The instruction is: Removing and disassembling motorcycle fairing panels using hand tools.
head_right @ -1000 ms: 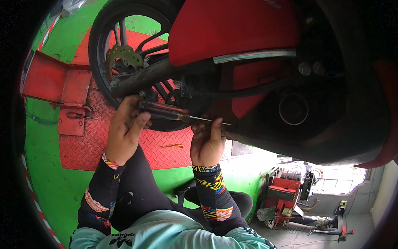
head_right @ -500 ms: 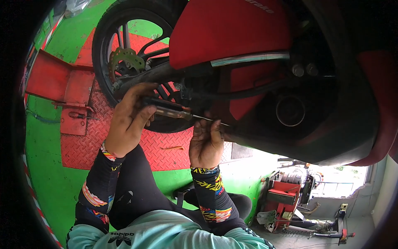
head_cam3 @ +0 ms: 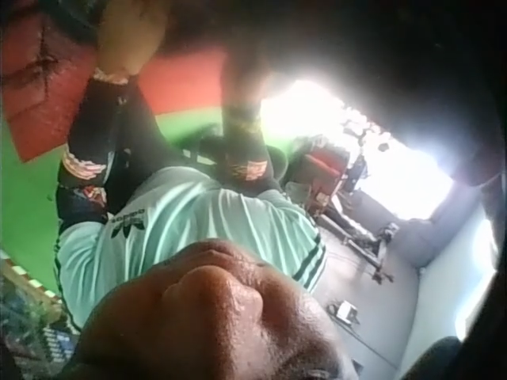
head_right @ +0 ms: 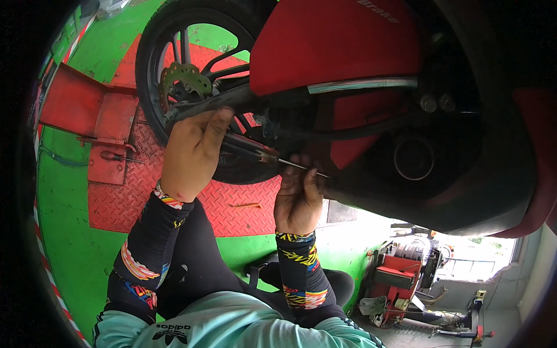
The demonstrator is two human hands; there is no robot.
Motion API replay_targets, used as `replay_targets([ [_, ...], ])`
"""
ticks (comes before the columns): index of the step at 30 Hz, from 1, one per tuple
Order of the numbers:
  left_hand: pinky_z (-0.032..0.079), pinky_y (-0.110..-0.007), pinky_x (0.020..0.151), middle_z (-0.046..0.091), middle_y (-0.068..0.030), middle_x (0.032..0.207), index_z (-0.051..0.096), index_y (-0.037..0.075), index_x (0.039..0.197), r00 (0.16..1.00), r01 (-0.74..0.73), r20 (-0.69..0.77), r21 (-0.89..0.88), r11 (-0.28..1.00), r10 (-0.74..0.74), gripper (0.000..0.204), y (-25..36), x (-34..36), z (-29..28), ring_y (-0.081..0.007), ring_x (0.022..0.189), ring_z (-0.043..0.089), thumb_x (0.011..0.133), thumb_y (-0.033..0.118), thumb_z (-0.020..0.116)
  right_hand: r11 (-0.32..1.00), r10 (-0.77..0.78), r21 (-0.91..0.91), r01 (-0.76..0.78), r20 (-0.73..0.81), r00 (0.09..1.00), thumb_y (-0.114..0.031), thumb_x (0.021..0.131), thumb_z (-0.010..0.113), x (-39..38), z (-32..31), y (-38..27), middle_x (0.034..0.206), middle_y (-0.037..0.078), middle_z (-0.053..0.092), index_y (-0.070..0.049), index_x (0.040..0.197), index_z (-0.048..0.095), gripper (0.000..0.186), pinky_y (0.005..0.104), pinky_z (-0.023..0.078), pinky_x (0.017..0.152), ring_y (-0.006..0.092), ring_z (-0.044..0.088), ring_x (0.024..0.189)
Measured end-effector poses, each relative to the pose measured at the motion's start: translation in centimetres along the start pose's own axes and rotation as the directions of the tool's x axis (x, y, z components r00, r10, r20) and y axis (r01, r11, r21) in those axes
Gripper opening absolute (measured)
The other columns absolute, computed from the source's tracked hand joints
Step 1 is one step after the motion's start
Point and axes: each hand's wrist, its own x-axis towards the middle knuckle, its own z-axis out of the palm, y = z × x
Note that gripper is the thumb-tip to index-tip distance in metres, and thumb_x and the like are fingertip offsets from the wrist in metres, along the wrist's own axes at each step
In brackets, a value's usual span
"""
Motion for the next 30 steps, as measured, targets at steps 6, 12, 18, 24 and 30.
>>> replay_targets([
  [6,0.054,-0.035,0.066,0.068,-0.0135,0.104,0.046,0.000,0.138,1.000,-0.016,0.000,-0.606,0.796,0.020,0.040,0.5,-3.1,0.9,-0.0207,0.078,0.069,0.102,0.013,0.059,0.992,0.067,0.118,-0.051,-0.132,0.989,-0.017,0.104,0.058,0.1,0.4,0.1,0.122,0.014,0.069,-0.001,0.124,0.060,0.025,0.0336,0.062,0.091,0.0241,0.067,0.114],
  [12,0.056,-0.029,0.081,0.067,-0.0133,0.111,0.041,-0.001,0.144,0.991,0.091,0.136,-0.699,0.710,0.007,0.047,0.7,-2.4,1.0,-0.0146,0.091,0.068,0.101,0.006,0.059,0.999,0.016,0.039,-0.009,-0.187,0.982,-0.021,0.104,0.061,0.3,1.0,0.1,0.117,0.010,0.071,-0.005,0.119,0.063,0.023,0.0331,0.061,0.087,0.0180,0.069,0.104],
  [18,0.056,-0.029,0.081,0.065,-0.0108,0.112,0.046,-0.001,0.138,0.994,0.045,0.102,-0.702,0.711,0.038,0.039,-0.5,-3.4,2.0,-0.0141,0.093,0.068,0.103,0.010,0.059,0.977,0.209,0.063,-0.205,-0.062,0.976,-0.021,0.106,0.056,0.1,-0.4,-0.8,0.117,0.013,0.070,-0.005,0.122,0.060,0.024,0.0373,0.061,0.090,0.0242,0.071,0.106],
  [24,0.058,-0.031,0.086,0.061,-0.0126,0.118,0.044,-0.002,0.135,0.994,-0.110,-0.103,-0.815,0.569,0.044,0.035,-1.3,-5.6,3.5,-0.0173,0.103,0.067,0.104,0.007,0.057,0.978,0.206,-0.042,-0.204,0.045,0.978,-0.026,0.108,0.051,0.3,-0.4,-1.9,0.119,0.018,0.069,-0.003,0.126,0.057,0.030,0.0435,0.061,0.091,0.0323,0.071,0.108],
  [30,0.062,-0.032,0.084,0.064,-0.0132,0.113,0.037,0.001,0.135,0.975,-0.063,-0.168,-0.837,0.543,-0.147,0.040,-1.4,-4.8,4.1,-0.0182,0.101,0.069,0.101,0.001,0.059,0.989,0.057,-0.138,-0.050,0.049,0.997,-0.030,0.107,0.052,0.2,-1.8,-0.9,0.124,0.017,0.066,-0.005,0.131,0.055,0.035,0.0455,0.060,0.091,0.0321,0.068,0.110],
])
